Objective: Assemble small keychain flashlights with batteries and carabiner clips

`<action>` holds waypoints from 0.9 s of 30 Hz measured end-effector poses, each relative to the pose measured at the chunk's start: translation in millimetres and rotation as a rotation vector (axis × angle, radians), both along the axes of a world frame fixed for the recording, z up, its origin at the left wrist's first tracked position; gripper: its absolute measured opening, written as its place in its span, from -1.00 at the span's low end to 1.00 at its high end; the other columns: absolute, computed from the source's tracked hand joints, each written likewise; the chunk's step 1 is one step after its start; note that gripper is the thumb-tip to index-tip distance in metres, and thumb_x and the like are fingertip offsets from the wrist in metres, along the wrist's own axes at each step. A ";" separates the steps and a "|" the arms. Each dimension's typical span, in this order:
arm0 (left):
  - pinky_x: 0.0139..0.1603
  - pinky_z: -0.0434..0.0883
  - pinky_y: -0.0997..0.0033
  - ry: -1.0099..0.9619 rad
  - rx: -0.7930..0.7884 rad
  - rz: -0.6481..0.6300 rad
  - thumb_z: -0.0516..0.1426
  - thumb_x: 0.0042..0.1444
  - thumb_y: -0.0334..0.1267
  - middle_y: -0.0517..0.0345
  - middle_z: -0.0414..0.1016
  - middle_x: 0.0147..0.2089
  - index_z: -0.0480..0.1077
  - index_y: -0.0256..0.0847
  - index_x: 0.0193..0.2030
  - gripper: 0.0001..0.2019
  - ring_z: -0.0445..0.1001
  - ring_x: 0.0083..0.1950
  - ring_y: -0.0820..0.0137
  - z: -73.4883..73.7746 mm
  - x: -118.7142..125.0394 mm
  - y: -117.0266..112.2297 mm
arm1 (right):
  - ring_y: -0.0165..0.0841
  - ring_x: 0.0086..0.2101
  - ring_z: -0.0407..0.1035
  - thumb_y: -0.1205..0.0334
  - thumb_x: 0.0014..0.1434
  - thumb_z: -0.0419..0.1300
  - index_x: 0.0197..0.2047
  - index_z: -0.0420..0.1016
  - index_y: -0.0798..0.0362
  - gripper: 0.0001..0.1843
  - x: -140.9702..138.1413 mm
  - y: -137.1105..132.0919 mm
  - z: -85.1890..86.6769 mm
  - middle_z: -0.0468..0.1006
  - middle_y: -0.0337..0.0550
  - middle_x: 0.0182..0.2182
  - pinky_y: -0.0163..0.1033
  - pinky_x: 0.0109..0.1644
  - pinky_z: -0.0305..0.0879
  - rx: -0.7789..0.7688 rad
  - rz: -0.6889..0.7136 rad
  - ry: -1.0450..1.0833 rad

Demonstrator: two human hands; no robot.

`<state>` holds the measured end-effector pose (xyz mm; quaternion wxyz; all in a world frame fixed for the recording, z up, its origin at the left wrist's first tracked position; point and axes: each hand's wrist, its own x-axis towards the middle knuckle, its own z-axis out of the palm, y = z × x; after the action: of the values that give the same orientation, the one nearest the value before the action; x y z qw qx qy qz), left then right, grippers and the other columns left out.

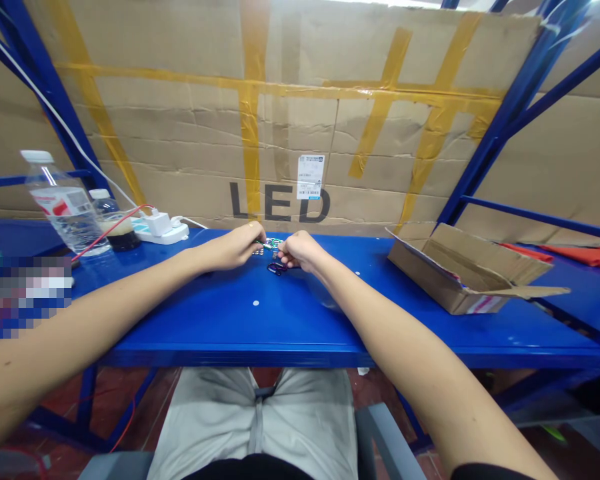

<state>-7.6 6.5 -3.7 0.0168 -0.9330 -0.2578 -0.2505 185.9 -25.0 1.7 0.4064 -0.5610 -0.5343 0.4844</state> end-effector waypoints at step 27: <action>-0.08 0.40 0.25 -0.026 0.173 -0.118 -0.04 0.31 -0.34 0.00 0.33 -0.18 0.27 -0.20 -0.20 -0.91 0.37 -0.16 0.30 1.2 4.5 -1.8 | -0.48 -0.64 0.16 0.61 0.14 -0.01 -0.42 0.29 0.11 -0.76 4.0 12.2 -6.5 0.33 -0.22 -0.66 -0.38 -0.58 0.13 -0.128 0.014 0.168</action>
<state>-3.1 4.7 -2.5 0.0792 -0.9383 -0.1798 -0.2845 189.9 -12.8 -4.9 0.4097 -0.5395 -0.4703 0.5656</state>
